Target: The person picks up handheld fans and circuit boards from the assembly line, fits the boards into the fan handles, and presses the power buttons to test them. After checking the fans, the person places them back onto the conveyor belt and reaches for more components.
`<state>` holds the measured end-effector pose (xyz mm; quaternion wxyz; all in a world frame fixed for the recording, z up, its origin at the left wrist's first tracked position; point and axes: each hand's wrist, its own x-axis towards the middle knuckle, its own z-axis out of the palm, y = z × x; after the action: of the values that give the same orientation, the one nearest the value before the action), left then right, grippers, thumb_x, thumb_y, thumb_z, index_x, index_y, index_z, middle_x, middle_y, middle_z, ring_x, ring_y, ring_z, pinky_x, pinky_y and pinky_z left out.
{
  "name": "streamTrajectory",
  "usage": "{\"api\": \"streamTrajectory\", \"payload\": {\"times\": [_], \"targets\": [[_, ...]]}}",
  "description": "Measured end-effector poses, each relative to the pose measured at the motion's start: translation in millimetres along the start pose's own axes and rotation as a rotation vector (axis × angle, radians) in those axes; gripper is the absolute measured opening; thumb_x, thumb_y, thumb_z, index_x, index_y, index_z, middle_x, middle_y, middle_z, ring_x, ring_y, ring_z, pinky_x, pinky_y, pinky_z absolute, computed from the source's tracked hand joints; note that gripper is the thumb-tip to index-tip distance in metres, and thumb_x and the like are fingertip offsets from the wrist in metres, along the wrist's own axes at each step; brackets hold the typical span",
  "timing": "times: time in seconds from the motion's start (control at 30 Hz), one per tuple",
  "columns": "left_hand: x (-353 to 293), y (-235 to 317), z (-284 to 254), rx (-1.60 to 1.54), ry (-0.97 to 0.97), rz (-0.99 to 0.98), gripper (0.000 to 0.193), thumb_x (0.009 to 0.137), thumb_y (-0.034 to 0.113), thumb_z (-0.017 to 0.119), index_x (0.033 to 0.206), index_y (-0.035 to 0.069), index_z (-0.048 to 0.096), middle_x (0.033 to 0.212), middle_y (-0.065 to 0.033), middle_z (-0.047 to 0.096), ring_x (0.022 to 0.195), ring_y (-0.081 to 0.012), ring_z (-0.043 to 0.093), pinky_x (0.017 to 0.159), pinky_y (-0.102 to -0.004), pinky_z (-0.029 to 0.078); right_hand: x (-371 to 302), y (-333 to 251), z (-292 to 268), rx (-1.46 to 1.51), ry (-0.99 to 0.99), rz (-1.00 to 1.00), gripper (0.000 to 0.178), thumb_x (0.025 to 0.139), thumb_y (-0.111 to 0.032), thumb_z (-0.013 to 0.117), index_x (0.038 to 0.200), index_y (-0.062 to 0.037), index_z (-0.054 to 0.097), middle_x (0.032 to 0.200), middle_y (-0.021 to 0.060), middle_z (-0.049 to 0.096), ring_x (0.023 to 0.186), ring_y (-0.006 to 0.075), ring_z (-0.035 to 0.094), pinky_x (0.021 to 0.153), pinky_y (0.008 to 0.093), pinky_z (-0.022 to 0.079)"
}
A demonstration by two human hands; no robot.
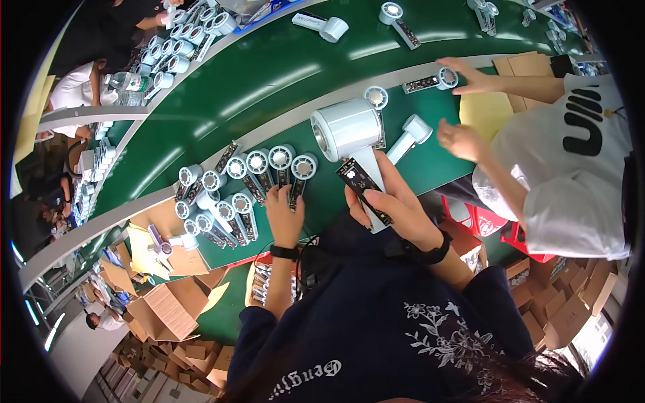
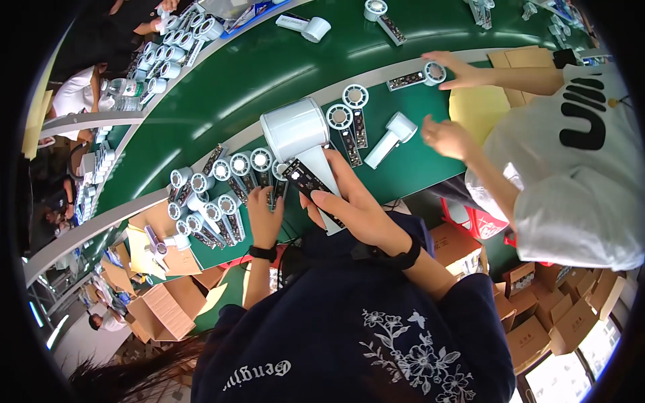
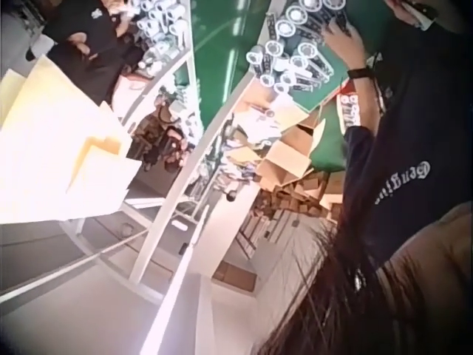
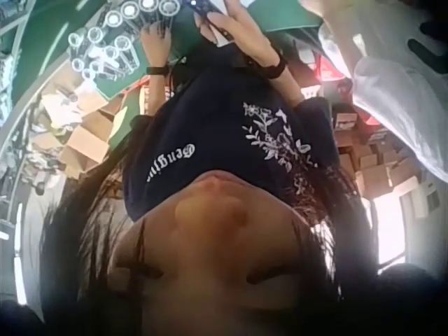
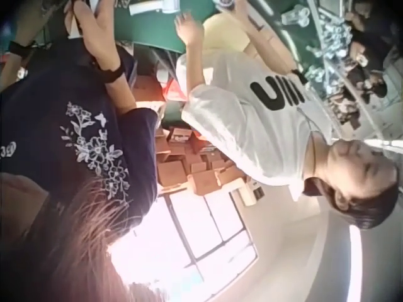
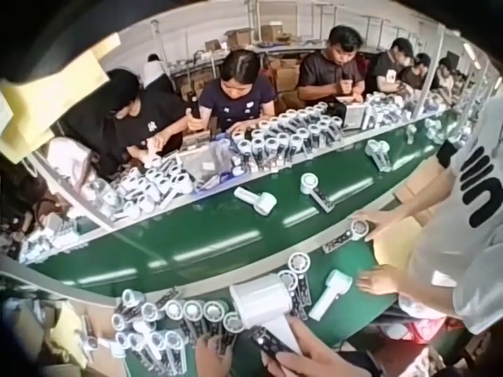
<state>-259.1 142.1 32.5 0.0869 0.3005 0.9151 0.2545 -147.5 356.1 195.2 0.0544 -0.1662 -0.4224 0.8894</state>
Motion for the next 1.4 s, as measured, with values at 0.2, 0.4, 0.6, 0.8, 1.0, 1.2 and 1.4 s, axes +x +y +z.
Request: {"api": "streamTrajectory", "payload": {"times": [0.2, 0.4, 0.6, 0.8, 1.0, 1.2, 1.4], "targets": [[27, 107, -126, -0.714, -0.368, -0.033, 0.024, 0.088, 0.011, 0.052, 0.108, 0.002, 0.061, 0.095, -0.0115, 0.063, 0.083, -0.0224, 0.059, 0.079, -0.0318, 0.044, -9, 4, -16, 0.073, 0.008, -0.069, 0.052, 0.089, -0.017, 0.048, 0.133, -0.0011, 0.027, 0.09, 0.0119, 0.054, 0.057, 0.0151, 0.049, 0.054, 0.0255, 0.04], [23, 237, -194, -0.78, -0.334, 1.01, 0.021, 0.085, 0.014, 0.056, 0.095, 0.002, 0.069, 0.086, -0.0049, 0.065, 0.074, -0.0197, 0.058, 0.071, -0.0324, 0.047, -4, 3, -23, 0.032, -0.012, -0.132, 0.047, 0.089, -0.019, 0.049, 0.129, -0.0024, 0.031, 0.089, 0.0122, 0.054, 0.055, 0.0148, 0.048, 0.051, 0.0274, 0.038], [21, 283, -226, -0.976, -0.336, 1.173, 0.012, 0.082, 0.012, 0.061, 0.081, 0.001, 0.065, 0.089, -0.0063, 0.059, 0.072, -0.0207, 0.054, 0.069, -0.0349, 0.049, -10, -5, -20, 0.073, -0.047, -0.104, 0.044, 0.091, -0.021, 0.049, 0.128, -0.0035, 0.032, 0.087, 0.012, 0.053, 0.053, 0.0137, 0.047, 0.05, 0.0265, 0.037], [2, 271, -241, -0.71, -0.229, 0.978, 0.016, 0.071, 0.017, 0.076, 0.084, 0.008, 0.071, 0.076, 0.0019, 0.062, 0.069, -0.0091, 0.057, 0.067, -0.0231, 0.047, -10, -1, -27, 0.047, -0.056, -0.111, 0.045, 0.094, -0.021, 0.047, 0.132, -0.0033, 0.03, 0.083, 0.0118, 0.055, 0.05, 0.0117, 0.046, 0.047, 0.0235, 0.036], [25, 197, -212, -0.62, -0.387, 0.669, 0.017, 0.08, 0.005, 0.059, 0.096, 0.005, 0.065, 0.09, -0.0093, 0.063, 0.081, -0.0225, 0.06, 0.072, -0.0319, 0.047, -7, -7, -31, 0.003, -0.047, -0.103, 0.046, 0.094, -0.018, 0.048, 0.133, -0.0021, 0.031, 0.08, 0.0125, 0.058, 0.048, 0.0102, 0.046, 0.046, 0.0218, 0.036], [84, 125, -122, -0.388, -0.614, 0.234, 0.022, 0.089, 0.011, 0.055, 0.108, 0.001, 0.06, 0.097, -0.01, 0.062, 0.087, -0.0203, 0.06, 0.077, -0.0285, 0.046, 4, -10, -41, 0.012, 0.015, -0.058, 0.043, 0.093, -0.014, 0.047, 0.132, -0.0001, 0.033, 0.08, 0.0144, 0.06, 0.048, 0.0096, 0.047, 0.046, 0.0223, 0.037], [174, 56, -75, -0.226, -0.519, 0.21, 0.027, 0.091, 0.016, 0.054, 0.115, 0.005, 0.057, 0.1, -0.0076, 0.062, 0.084, -0.016, 0.059, 0.075, -0.0275, 0.046, 13, -15, -50, 0.023, 0.098, -0.042, 0.043, 0.093, -0.013, 0.047, 0.131, 0.0009, 0.034, 0.081, 0.0151, 0.06, 0.048, 0.0097, 0.047, 0.046, 0.0229, 0.038]]}}
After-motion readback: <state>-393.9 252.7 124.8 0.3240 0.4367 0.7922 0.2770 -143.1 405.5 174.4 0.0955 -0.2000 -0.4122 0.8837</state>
